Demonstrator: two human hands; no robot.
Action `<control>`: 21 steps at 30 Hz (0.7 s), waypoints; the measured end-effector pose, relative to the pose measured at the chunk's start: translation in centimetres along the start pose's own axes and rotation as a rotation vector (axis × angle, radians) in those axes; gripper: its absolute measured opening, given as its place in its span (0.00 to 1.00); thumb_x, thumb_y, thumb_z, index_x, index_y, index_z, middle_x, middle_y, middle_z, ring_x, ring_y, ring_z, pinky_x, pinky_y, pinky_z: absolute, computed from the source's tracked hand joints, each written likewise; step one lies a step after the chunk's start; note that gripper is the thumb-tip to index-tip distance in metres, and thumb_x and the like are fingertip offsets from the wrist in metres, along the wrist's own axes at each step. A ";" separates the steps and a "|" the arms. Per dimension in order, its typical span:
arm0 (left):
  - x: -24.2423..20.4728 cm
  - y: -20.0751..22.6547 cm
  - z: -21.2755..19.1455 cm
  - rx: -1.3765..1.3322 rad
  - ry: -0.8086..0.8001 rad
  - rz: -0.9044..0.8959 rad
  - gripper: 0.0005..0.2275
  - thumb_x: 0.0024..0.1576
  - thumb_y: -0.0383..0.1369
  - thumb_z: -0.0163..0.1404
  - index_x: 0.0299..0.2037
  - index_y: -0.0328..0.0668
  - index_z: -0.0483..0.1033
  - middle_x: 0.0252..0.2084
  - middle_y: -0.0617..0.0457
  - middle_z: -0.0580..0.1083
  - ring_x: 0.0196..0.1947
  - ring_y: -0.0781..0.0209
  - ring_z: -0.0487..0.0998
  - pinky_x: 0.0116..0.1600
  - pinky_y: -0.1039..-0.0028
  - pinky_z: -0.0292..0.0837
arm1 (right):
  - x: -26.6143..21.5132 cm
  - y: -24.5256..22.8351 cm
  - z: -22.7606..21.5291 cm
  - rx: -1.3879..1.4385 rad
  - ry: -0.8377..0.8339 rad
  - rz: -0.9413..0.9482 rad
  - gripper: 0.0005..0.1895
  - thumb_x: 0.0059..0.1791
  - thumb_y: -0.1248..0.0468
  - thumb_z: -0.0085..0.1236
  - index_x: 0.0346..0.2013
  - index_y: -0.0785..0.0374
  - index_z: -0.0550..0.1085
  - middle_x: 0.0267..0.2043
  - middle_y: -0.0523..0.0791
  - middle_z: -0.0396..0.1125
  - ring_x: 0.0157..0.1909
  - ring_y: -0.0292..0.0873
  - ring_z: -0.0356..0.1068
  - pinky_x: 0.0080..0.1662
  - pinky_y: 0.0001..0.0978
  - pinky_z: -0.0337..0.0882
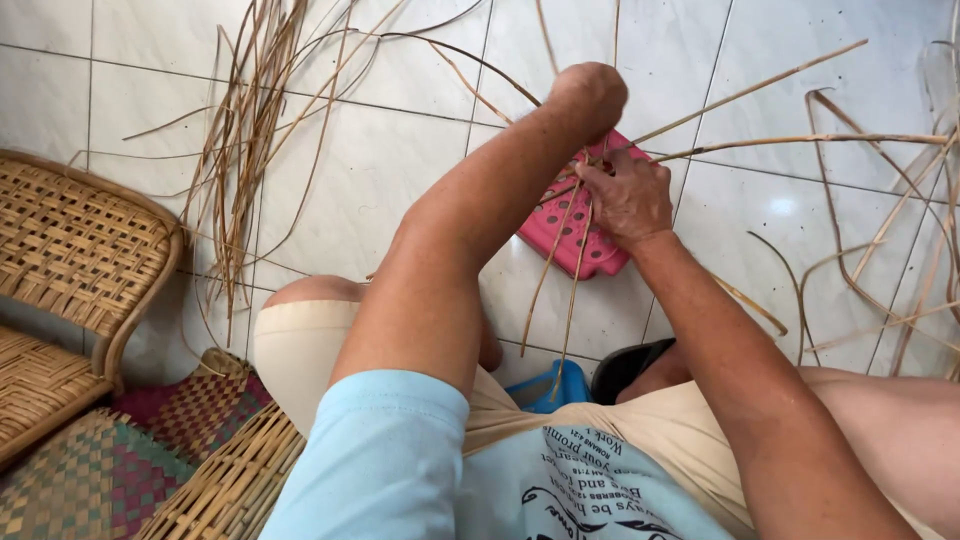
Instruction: The person is weaving thin wooden strips through a template and around a form to construct the base of a basket.
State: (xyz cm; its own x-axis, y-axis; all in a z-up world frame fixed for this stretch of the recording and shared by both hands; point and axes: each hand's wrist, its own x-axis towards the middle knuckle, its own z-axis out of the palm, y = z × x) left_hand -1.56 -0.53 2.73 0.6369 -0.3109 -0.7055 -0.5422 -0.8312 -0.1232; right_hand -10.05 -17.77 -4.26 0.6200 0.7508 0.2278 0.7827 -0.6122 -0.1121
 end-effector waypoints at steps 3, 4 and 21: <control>-0.7 -1.3 0.8 -0.298 -0.071 -0.096 0.17 0.65 0.39 0.49 0.59 0.36 0.73 0.54 0.48 0.73 0.53 0.55 0.74 0.57 0.64 0.77 | -0.1 0.0 0.3 0.010 -0.006 0.016 0.17 0.50 0.57 0.58 0.53 0.35 0.77 0.47 0.42 0.68 0.37 0.52 0.70 0.38 0.53 0.65; -1.4 -1.5 0.8 -0.299 -0.074 -0.095 0.17 0.65 0.39 0.49 0.59 0.36 0.73 0.54 0.48 0.73 0.53 0.55 0.74 0.57 0.64 0.77 | -0.1 0.0 0.3 0.012 -0.008 0.016 0.17 0.50 0.57 0.58 0.53 0.35 0.77 0.47 0.42 0.68 0.37 0.52 0.70 0.38 0.53 0.65; -0.6 1.7 2.7 0.239 0.347 -0.001 0.11 0.65 0.46 0.47 0.38 0.61 0.82 0.36 0.66 0.79 0.44 0.56 0.69 0.45 0.65 0.63 | 0.2 -0.1 0.0 -0.041 -0.029 0.044 0.14 0.51 0.51 0.54 0.51 0.37 0.74 0.40 0.40 0.65 0.35 0.50 0.68 0.35 0.51 0.65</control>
State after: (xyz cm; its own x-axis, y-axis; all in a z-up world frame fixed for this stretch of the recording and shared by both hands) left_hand -4.35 -0.47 1.06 0.7622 -0.4807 -0.4335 -0.6271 -0.7142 -0.3107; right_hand -10.03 -17.56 -4.24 0.6559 0.7293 0.1948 0.7518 -0.6544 -0.0815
